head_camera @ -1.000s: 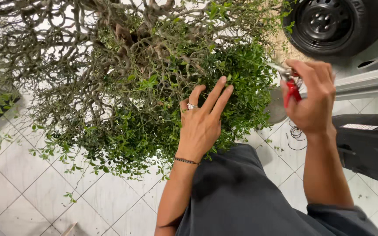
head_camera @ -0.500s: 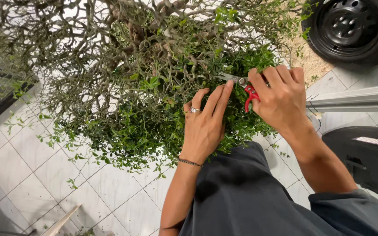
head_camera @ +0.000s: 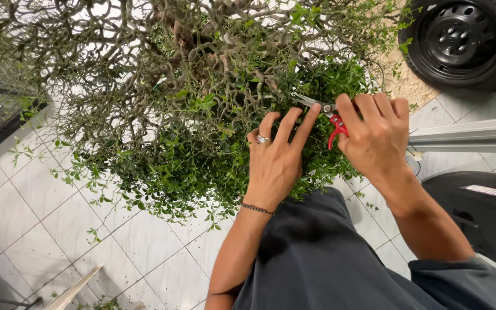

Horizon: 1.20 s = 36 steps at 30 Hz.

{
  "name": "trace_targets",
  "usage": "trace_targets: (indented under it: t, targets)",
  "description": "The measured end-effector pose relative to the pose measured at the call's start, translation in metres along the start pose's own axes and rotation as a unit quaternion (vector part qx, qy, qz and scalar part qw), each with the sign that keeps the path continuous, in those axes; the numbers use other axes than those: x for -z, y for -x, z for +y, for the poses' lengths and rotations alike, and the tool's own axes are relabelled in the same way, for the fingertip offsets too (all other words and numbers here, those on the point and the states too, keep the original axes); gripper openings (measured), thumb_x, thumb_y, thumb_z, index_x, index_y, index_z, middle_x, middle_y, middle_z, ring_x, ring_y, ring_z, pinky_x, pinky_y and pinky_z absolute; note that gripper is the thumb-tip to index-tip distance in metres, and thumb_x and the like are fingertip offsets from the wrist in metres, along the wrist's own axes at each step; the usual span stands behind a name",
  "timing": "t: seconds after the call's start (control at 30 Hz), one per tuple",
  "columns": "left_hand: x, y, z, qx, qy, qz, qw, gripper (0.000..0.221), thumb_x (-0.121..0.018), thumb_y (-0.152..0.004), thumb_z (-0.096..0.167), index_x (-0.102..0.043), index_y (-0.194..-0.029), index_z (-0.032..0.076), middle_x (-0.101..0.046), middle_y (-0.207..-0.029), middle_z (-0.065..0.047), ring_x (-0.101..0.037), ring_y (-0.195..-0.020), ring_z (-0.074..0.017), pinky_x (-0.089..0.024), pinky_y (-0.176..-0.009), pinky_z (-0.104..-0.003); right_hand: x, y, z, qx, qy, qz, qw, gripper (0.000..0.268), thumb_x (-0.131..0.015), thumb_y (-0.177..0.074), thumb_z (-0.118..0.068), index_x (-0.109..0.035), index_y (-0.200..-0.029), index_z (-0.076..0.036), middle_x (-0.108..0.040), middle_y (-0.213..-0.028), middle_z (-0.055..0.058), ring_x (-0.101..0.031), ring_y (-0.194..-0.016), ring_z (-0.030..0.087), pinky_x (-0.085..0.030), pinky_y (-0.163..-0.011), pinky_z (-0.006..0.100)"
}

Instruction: The person uses red-handled pruning shears to trim the leaves and small branches of a potted bonsai tree. They hold the foliage with one hand while cutting with the other, working around the plant's canopy.

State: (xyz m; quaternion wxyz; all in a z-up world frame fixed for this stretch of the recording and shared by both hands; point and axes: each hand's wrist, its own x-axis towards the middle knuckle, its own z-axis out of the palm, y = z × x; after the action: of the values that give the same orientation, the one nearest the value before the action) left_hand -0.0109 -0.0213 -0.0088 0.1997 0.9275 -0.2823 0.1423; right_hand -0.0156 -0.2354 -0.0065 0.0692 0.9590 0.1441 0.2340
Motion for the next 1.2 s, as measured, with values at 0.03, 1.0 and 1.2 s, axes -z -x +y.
trace_targets:
  t: [0.03,1.0,1.2]
  targets:
    - [-0.001,0.000,0.000,0.000,0.000,0.000,1.000,0.087,-0.067,-0.085,-0.005,-0.042,-0.163,0.023,-0.053,-0.144,-0.006,-0.042,-0.131,-0.0334,-0.045,-0.092,-0.048,-0.005,0.000,0.000,0.000,0.000,0.000,1.000,0.038,-0.074,-0.082,-0.011,-0.076,-0.120,-0.015,-0.061,-0.091,0.003,-0.067,-0.096,0.026,-0.041,-0.079,0.037]
    - [-0.003,0.007,-0.005,0.010,0.010,0.015,1.000,0.086,-0.069,-0.087,-0.001,-0.039,-0.165,0.018,-0.054,-0.144,-0.006,-0.045,-0.133,-0.0303,-0.046,-0.094,-0.044,-0.010,-0.002,-0.010,0.032,0.013,0.019,0.999,0.039,-0.072,-0.076,-0.018,-0.075,-0.115,-0.012,-0.058,-0.085,0.005,-0.070,-0.089,0.029,-0.051,-0.073,0.039]
    - [0.002,0.003,-0.001,0.013,0.010,0.022,1.000,0.086,-0.069,-0.087,-0.004,-0.041,-0.164,0.023,-0.055,-0.140,-0.006,-0.048,-0.130,-0.0308,-0.048,-0.089,-0.045,0.015,-0.002,-0.020,-0.072,-0.051,-0.052,0.995,0.047,-0.082,-0.074,-0.012,-0.077,-0.121,-0.009,-0.062,-0.095,0.011,-0.071,-0.103,0.036,-0.054,-0.080,0.044]
